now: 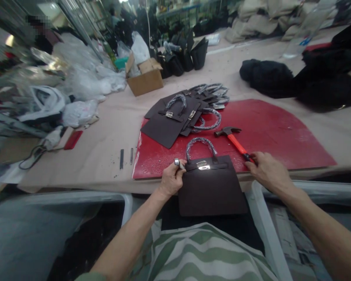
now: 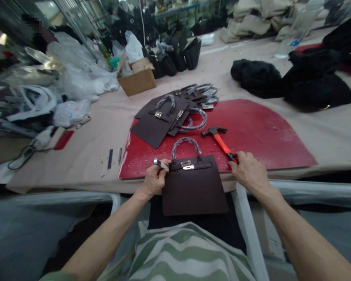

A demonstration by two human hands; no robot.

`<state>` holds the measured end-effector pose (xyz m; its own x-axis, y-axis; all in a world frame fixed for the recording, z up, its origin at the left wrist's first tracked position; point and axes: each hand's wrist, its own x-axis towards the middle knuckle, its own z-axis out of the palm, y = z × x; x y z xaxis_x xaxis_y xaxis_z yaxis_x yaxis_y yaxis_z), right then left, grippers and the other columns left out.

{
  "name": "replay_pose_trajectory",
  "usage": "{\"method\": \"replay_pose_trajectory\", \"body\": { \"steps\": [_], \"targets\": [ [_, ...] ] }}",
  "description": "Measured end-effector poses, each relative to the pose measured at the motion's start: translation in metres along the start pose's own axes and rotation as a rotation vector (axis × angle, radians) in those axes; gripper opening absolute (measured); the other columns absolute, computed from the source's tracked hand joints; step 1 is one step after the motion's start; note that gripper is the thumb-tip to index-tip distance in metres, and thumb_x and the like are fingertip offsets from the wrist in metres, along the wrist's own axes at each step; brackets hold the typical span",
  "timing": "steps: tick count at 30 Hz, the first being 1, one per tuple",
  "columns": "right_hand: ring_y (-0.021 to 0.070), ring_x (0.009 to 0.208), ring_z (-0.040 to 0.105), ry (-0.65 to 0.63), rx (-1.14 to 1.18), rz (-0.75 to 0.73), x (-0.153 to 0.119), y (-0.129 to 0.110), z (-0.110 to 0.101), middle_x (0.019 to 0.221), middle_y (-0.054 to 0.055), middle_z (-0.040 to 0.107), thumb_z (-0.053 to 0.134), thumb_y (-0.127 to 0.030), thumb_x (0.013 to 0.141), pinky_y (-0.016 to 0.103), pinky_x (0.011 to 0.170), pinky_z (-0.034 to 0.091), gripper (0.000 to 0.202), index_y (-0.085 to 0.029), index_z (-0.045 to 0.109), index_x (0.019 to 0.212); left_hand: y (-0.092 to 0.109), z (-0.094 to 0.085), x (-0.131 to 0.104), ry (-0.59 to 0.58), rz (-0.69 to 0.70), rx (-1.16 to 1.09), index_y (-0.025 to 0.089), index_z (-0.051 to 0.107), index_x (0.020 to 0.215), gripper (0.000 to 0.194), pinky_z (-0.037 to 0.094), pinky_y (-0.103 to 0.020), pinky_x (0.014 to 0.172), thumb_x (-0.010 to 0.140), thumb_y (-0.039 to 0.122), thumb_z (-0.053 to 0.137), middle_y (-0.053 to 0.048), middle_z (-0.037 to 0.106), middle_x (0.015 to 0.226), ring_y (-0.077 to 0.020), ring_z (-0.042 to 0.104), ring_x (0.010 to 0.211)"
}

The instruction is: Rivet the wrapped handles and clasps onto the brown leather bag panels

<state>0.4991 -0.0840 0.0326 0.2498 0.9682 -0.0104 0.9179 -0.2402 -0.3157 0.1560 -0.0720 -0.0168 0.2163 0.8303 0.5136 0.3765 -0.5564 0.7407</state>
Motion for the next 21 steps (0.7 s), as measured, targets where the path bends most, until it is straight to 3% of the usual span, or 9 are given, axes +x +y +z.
{"method": "replay_pose_trajectory", "body": {
  "steps": [3, 5, 7, 9, 12, 14, 17, 19, 21],
  "targets": [
    [0.0194, 0.059, 0.053, -0.173, 0.346, 0.159, 0.005, -0.011, -0.008, 0.066, 0.004, 0.054, 0.064, -0.024, 0.071, 0.031, 0.054, 0.040, 0.010, -0.021, 0.056, 0.076, 0.002, -0.001, 0.001, -0.030, -0.018, 0.017, 0.019, 0.064, 0.107, 0.022, 0.058, -0.033, 0.092, 0.090, 0.013, 0.054, -0.008, 0.074, 0.107, -0.0200, 0.072, 0.101],
    [0.0134, 0.049, 0.046, -0.365, 0.737, 0.295, 0.002, -0.025, -0.017, 0.061, -0.001, 0.051, 0.064, -0.020, 0.067, 0.026, 0.046, 0.037, 0.012, -0.020, 0.055, 0.076, 0.003, -0.001, 0.002, -0.039, -0.017, 0.023, 0.019, 0.065, 0.108, 0.023, 0.058, -0.033, 0.091, 0.089, 0.012, 0.054, -0.008, 0.074, 0.106, -0.0205, 0.072, 0.100],
    [0.0090, 0.043, 0.037, -0.475, 1.036, 0.374, -0.006, -0.040, -0.026, 0.059, -0.004, 0.047, 0.061, -0.021, 0.070, 0.022, 0.039, 0.032, 0.011, -0.020, 0.053, 0.077, 0.003, 0.000, 0.003, -0.044, -0.015, 0.016, 0.019, 0.065, 0.109, 0.024, 0.058, -0.034, 0.091, 0.089, 0.012, 0.054, -0.009, 0.074, 0.106, -0.0212, 0.072, 0.100],
    [0.0066, 0.040, 0.030, -0.454, 1.190, 0.414, -0.019, -0.057, -0.035, 0.056, -0.008, 0.038, 0.059, -0.027, 0.076, 0.019, 0.036, 0.028, 0.014, -0.022, 0.046, 0.076, 0.003, 0.000, 0.003, -0.048, -0.023, 0.006, 0.019, 0.065, 0.109, 0.024, 0.058, -0.035, 0.091, 0.089, 0.011, 0.054, -0.009, 0.074, 0.106, -0.0218, 0.072, 0.100],
    [0.0068, 0.039, 0.031, -0.184, 1.271, 0.339, -0.042, -0.083, -0.053, 0.056, -0.011, 0.034, 0.059, -0.045, 0.085, 0.018, 0.036, 0.029, 0.027, -0.024, 0.041, 0.080, 0.004, 0.001, 0.003, -0.048, -0.045, -0.004, 0.019, 0.065, 0.107, 0.022, 0.059, -0.036, 0.090, 0.088, 0.010, 0.055, -0.009, 0.074, 0.104, -0.0226, 0.071, 0.099],
    [0.0084, 0.040, 0.036, 0.039, 1.210, 0.179, -0.057, -0.096, -0.068, 0.057, -0.010, 0.038, 0.059, -0.053, 0.087, 0.020, 0.037, 0.031, 0.032, -0.025, 0.044, 0.082, 0.004, 0.001, 0.002, -0.049, -0.060, -0.009, 0.019, 0.065, 0.105, 0.022, 0.058, -0.036, 0.091, 0.088, 0.010, 0.055, -0.009, 0.073, 0.104, -0.0227, 0.071, 0.099],
    [0.0110, 0.042, 0.041, 0.271, 0.752, -0.212, -0.075, -0.103, -0.081, 0.056, -0.007, 0.044, 0.053, -0.053, 0.092, 0.024, 0.041, 0.031, 0.032, -0.024, 0.047, 0.079, 0.003, 0.001, 0.002, -0.053, -0.068, -0.014, 0.020, 0.065, 0.104, 0.020, 0.058, -0.035, 0.091, 0.088, 0.010, 0.055, -0.008, 0.073, 0.102, -0.0218, 0.071, 0.097],
    [0.0118, 0.041, 0.040, 0.260, 0.380, -0.486, -0.082, -0.103, -0.082, 0.053, -0.005, 0.046, 0.049, -0.048, 0.095, 0.027, 0.044, 0.025, 0.031, -0.024, 0.047, 0.074, 0.001, 0.002, 0.001, -0.055, -0.055, -0.011, 0.020, 0.065, 0.103, 0.020, 0.059, -0.034, 0.089, 0.088, 0.010, 0.056, -0.007, 0.073, 0.100, -0.0214, 0.071, 0.095],
    [0.0125, 0.040, 0.040, 0.151, 0.112, -0.657, -0.085, -0.103, -0.086, 0.053, -0.003, 0.049, 0.045, -0.040, 0.097, 0.029, 0.045, 0.021, 0.029, -0.024, 0.046, 0.072, -0.001, 0.003, 0.001, -0.059, -0.036, -0.001, 0.020, 0.064, 0.102, 0.020, 0.059, -0.035, 0.088, 0.087, 0.010, 0.056, -0.007, 0.073, 0.098, -0.0214, 0.071, 0.093]
  ]
}}
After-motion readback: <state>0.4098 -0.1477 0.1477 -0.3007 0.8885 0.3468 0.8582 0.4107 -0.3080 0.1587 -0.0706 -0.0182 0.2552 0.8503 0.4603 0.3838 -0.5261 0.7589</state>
